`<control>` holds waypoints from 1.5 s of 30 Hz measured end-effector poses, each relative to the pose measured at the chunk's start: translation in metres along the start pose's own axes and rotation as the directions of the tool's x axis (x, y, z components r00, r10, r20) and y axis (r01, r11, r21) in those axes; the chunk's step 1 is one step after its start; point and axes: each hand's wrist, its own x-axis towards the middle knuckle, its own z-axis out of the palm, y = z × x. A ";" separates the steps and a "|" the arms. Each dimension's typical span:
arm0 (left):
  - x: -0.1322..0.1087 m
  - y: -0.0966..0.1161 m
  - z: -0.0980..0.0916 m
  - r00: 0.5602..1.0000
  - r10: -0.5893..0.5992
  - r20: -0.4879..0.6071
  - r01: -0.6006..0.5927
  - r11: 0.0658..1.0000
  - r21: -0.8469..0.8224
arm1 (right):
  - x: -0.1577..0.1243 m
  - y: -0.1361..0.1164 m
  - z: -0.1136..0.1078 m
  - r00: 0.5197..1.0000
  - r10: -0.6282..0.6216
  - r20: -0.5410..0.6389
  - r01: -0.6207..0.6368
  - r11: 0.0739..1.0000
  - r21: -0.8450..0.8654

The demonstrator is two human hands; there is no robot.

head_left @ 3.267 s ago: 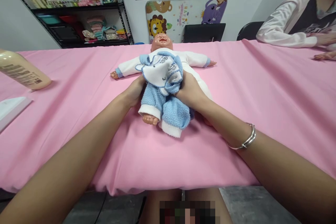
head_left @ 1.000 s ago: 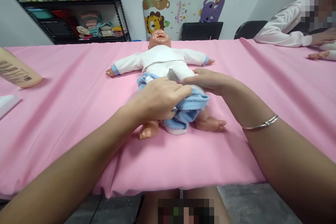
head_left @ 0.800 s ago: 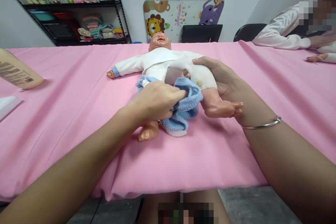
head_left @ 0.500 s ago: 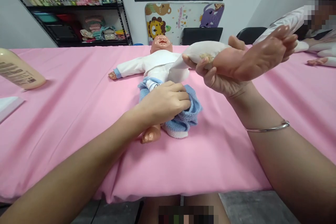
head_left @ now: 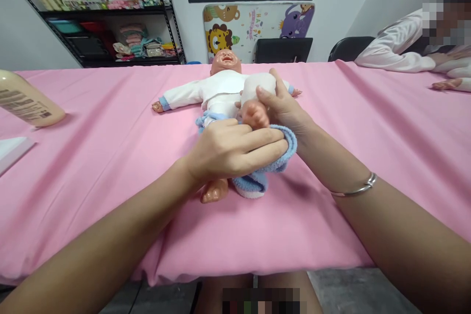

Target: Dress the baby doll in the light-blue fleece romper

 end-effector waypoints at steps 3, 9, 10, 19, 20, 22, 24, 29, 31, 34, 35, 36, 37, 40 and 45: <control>-0.001 0.001 0.001 0.992 -0.097 -0.086 0.095 0.995 -0.025 | 0.003 0.003 -0.005 0.998 -0.003 -0.068 0.001 0.999 -0.042; -0.002 0.006 0.000 0.895 -0.446 -0.015 0.441 0.889 -0.121 | 0.002 0.001 -0.009 0.998 0.015 -0.056 -0.023 0.990 -0.140; -0.001 0.007 -0.001 0.863 -0.506 0.012 0.501 0.851 -0.158 | 0.001 0.000 -0.010 0.999 0.019 -0.043 -0.025 0.989 -0.143; -0.003 0.001 0.004 0.713 -0.698 0.062 0.672 0.656 -0.342 | -0.006 -0.007 -0.010 0.980 0.134 0.149 -0.115 0.985 -0.130; -0.004 -0.001 0.006 0.703 -0.709 0.056 0.680 0.648 -0.343 | -0.007 -0.008 -0.008 0.975 0.148 0.167 -0.127 0.984 -0.128; -0.008 -0.007 0.009 0.680 -0.733 0.037 0.697 0.630 -0.343 | -0.009 -0.009 -0.004 0.964 0.168 0.208 -0.145 0.982 -0.121; -0.012 -0.014 0.011 0.652 -0.758 0.011 0.712 0.608 -0.351 | -0.011 -0.010 0.000 0.945 0.202 0.258 -0.180 0.978 -0.106; -0.023 -0.031 0.016 0.549 -0.836 0.010 0.789 0.514 -0.338 | -0.013 -0.016 -0.004 0.853 0.231 0.467 -0.161 0.969 -0.185; -0.026 -0.035 0.016 0.516 -0.855 0.053 0.830 0.484 -0.279 | -0.011 -0.019 -0.010 0.840 0.218 0.498 -0.083 0.957 -0.279; -0.026 -0.035 0.014 0.519 -0.839 0.166 0.845 0.474 -0.247 | -0.008 -0.019 -0.016 0.884 0.193 0.426 -0.016 0.923 -0.385; -0.026 -0.034 0.013 0.523 -0.828 0.201 0.846 0.473 -0.247 | -0.006 -0.018 -0.017 0.900 0.174 0.400 0.002 0.915 -0.404; -0.024 -0.033 0.012 0.522 -0.822 0.229 0.848 0.470 -0.246 | -0.005 -0.016 -0.019 0.913 0.154 0.378 0.020 0.909 -0.417; -0.023 -0.031 0.012 0.516 -0.820 0.248 0.852 0.462 -0.245 | -0.004 -0.014 -0.020 0.923 0.135 0.359 0.032 0.905 -0.425; -0.020 -0.027 0.011 0.487 -0.836 0.253 0.868 0.430 -0.248 | -0.001 -0.006 -0.022 0.964 0.079 0.253 0.039 0.901 -0.432; -0.017 -0.025 0.012 0.487 -0.806 0.337 0.872 0.469 -0.140 | 0.003 -0.002 -0.021 0.996 -0.068 -0.066 0.040 0.933 -0.358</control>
